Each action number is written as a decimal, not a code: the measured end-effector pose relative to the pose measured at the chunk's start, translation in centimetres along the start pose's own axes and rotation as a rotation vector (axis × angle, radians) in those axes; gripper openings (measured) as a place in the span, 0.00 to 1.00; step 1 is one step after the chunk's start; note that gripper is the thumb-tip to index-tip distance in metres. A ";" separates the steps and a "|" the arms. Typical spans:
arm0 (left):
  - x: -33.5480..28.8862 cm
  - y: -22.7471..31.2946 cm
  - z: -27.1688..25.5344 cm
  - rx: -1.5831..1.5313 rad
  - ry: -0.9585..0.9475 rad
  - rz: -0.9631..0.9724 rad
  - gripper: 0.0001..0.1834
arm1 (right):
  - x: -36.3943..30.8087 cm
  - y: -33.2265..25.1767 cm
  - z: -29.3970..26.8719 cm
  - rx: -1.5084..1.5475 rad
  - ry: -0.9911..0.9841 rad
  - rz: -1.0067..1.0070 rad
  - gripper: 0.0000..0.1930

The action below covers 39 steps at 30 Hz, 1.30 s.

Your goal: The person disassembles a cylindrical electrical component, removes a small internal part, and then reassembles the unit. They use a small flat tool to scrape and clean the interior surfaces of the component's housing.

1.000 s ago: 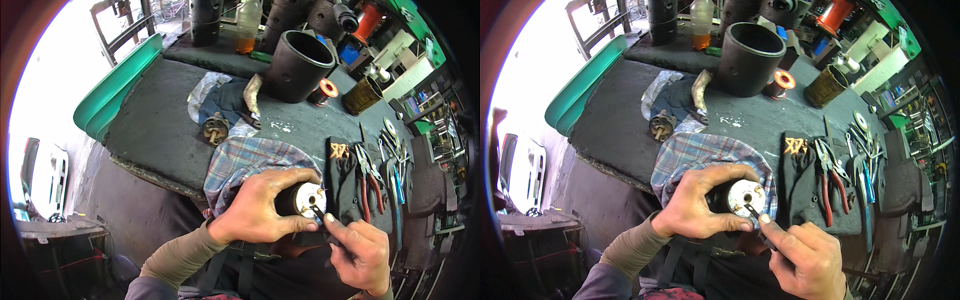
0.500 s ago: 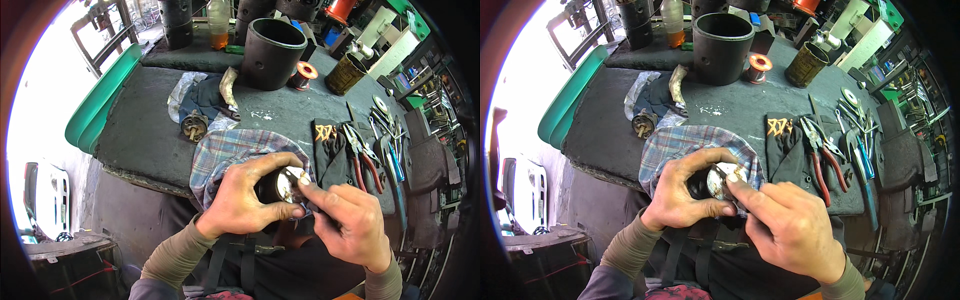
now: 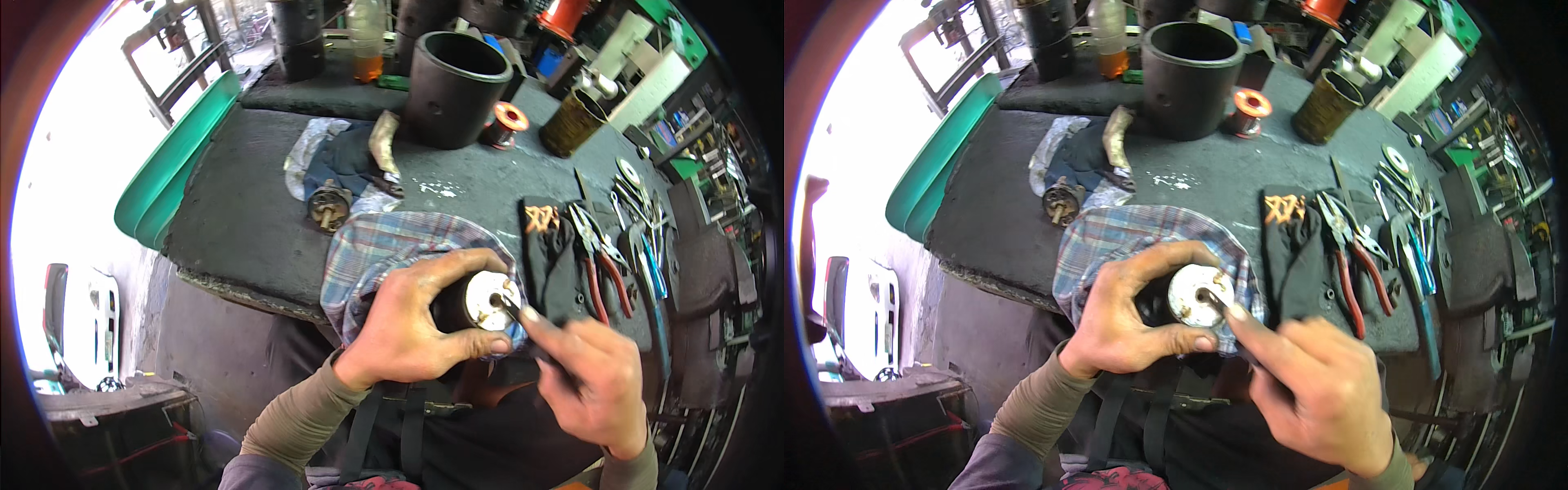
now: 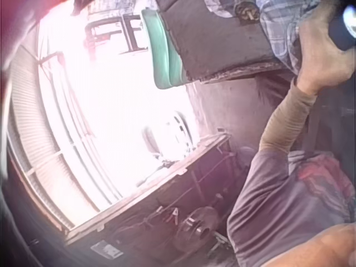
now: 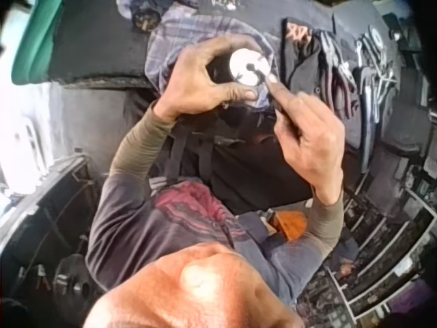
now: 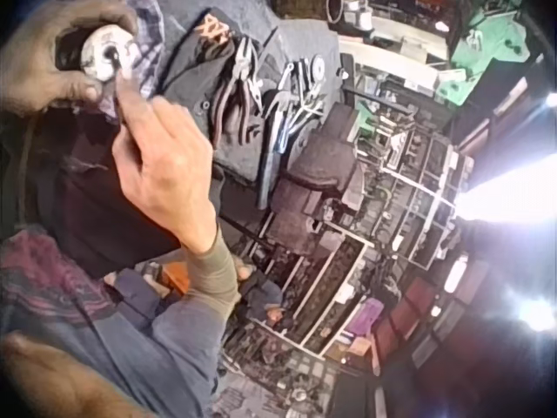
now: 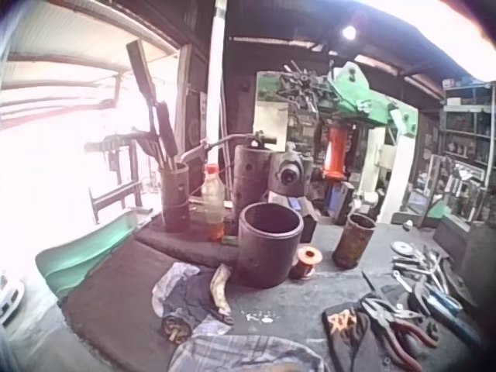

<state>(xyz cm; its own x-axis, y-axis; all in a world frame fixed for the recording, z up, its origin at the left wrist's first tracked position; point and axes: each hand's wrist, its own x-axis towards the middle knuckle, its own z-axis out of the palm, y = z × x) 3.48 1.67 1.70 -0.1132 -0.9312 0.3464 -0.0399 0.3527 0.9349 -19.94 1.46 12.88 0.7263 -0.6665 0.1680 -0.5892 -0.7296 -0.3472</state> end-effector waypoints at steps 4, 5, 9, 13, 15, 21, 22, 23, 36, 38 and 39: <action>-0.5 0.1 -0.9 -0.045 -0.003 -0.064 0.41 | 2.6 0.2 1.6 0.058 0.080 -0.062 0.30; -0.5 0.1 -0.9 -0.052 -0.001 -0.059 0.41 | 2.0 0.2 0.9 0.031 0.047 -0.051 0.30; 0.0 0.0 0.0 0.023 0.011 0.028 0.42 | -0.7 0.3 -0.8 -0.002 -0.024 0.028 0.30; -0.5 0.2 -1.0 -0.043 -0.010 -0.101 0.42 | 2.6 0.9 1.4 0.052 0.083 -0.086 0.30; -0.6 -0.1 -0.8 -0.073 0.017 -0.039 0.42 | 1.8 0.8 0.5 0.014 0.028 -0.074 0.31; -0.2 -0.2 -0.4 0.002 0.018 0.027 0.42 | 2.4 1.3 1.1 0.012 0.060 -0.090 0.32; -0.4 -0.1 -0.8 -0.022 0.006 -0.029 0.42 | 3.0 1.1 1.3 0.026 0.061 -0.099 0.32; -0.4 -0.1 -0.7 -0.020 -0.004 -0.021 0.42 | 2.4 1.1 1.1 0.007 0.036 -0.073 0.32; -0.2 0.1 0.0 0.024 0.011 0.058 0.42 | -0.2 -0.5 -1.0 -0.039 -0.059 0.023 0.31; 0.1 0.3 0.0 0.011 0.009 0.004 0.42 | 1.0 0.1 -0.2 -0.037 -0.013 -0.041 0.31; 0.1 0.1 -0.1 -0.005 0.006 -0.010 0.42 | 1.7 0.3 0.3 -0.046 0.018 -0.055 0.31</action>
<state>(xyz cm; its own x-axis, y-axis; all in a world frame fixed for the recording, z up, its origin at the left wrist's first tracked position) 3.53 1.63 1.79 -0.1066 -0.9351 0.3379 -0.0361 0.3433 0.9385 -18.78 0.09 12.79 0.7521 -0.6272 0.2022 -0.5641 -0.7714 -0.2946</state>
